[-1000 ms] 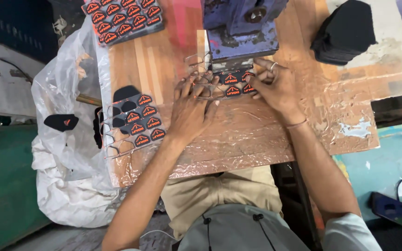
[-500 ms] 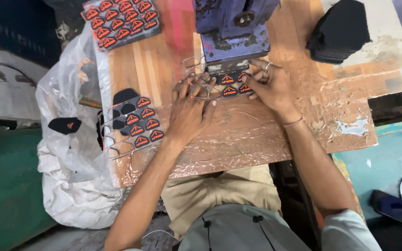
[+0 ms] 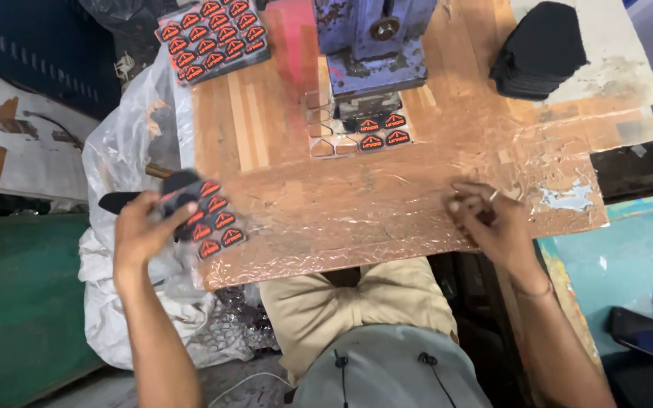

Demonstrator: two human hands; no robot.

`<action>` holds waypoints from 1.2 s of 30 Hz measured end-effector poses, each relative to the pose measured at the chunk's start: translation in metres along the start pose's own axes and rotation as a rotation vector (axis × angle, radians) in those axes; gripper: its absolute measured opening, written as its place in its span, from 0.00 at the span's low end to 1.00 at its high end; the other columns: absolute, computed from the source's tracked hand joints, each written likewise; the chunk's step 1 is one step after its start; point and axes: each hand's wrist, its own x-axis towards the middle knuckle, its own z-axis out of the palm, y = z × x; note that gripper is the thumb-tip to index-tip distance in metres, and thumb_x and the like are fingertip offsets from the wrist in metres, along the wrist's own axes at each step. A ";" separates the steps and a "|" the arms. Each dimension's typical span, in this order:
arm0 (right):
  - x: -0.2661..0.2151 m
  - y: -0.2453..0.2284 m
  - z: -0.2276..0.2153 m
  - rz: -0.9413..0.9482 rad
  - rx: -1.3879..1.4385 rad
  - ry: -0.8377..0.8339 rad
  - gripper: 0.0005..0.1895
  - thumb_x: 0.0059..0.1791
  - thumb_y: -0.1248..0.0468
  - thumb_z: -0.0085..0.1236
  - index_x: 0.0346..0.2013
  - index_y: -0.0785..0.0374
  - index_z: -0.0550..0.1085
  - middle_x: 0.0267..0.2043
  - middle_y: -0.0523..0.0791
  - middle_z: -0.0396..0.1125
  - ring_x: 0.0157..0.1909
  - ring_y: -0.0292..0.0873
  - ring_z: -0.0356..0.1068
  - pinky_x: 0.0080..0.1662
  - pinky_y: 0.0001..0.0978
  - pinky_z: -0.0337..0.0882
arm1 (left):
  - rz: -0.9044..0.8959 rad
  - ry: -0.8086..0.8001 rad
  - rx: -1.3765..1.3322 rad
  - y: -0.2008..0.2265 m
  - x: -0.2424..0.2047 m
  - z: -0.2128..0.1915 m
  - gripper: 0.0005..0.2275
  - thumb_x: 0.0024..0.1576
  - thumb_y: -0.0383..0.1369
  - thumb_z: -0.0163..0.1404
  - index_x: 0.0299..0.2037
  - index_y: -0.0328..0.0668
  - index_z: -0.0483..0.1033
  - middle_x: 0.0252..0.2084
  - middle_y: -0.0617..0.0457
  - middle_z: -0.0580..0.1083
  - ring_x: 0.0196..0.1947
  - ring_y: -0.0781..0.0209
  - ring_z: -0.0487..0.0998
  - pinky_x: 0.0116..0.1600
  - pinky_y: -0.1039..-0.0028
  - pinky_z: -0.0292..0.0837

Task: The person repeatedly places black plastic caps under a manual press machine to stamp a red logo onto them. They handle the caps by hand, arranging them on a wooden board and moving the stamped items aside.

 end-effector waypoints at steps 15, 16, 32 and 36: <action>0.056 -0.059 0.084 -0.472 -0.385 -0.101 0.08 0.51 0.67 0.62 0.45 0.62 0.79 0.43 0.50 0.73 0.43 0.55 0.73 0.45 0.46 0.72 | 0.665 0.203 -0.329 0.204 -0.037 0.080 0.26 0.56 0.38 0.59 0.62 0.33 0.69 0.51 0.37 0.76 0.52 0.42 0.76 0.57 0.60 0.68; 0.064 -0.064 0.082 -0.631 -0.414 -0.060 0.08 0.50 0.69 0.59 0.44 0.62 0.78 0.46 0.50 0.73 0.45 0.58 0.71 0.48 0.49 0.71 | 0.783 0.377 -0.128 0.206 -0.025 0.077 0.23 0.57 0.39 0.58 0.59 0.32 0.75 0.51 0.36 0.76 0.54 0.39 0.72 0.59 0.57 0.62; -0.021 -0.046 -0.004 -0.176 -0.156 -0.171 0.04 0.51 0.70 0.58 0.38 0.61 0.79 0.39 0.45 0.77 0.40 0.39 0.78 0.39 0.32 0.78 | 0.796 -0.123 -0.036 0.215 -0.030 0.113 0.16 0.61 0.47 0.53 0.41 0.44 0.85 0.47 0.49 0.77 0.56 0.46 0.73 0.67 0.55 0.60; 0.015 -0.032 -0.043 0.097 0.091 0.215 0.08 0.59 0.69 0.55 0.49 0.71 0.76 0.36 0.45 0.73 0.34 0.34 0.73 0.36 0.25 0.74 | 0.936 0.007 -0.111 0.174 -0.035 0.124 0.18 0.50 0.25 0.54 0.52 0.40 0.80 0.58 0.47 0.75 0.57 0.41 0.73 0.60 0.56 0.66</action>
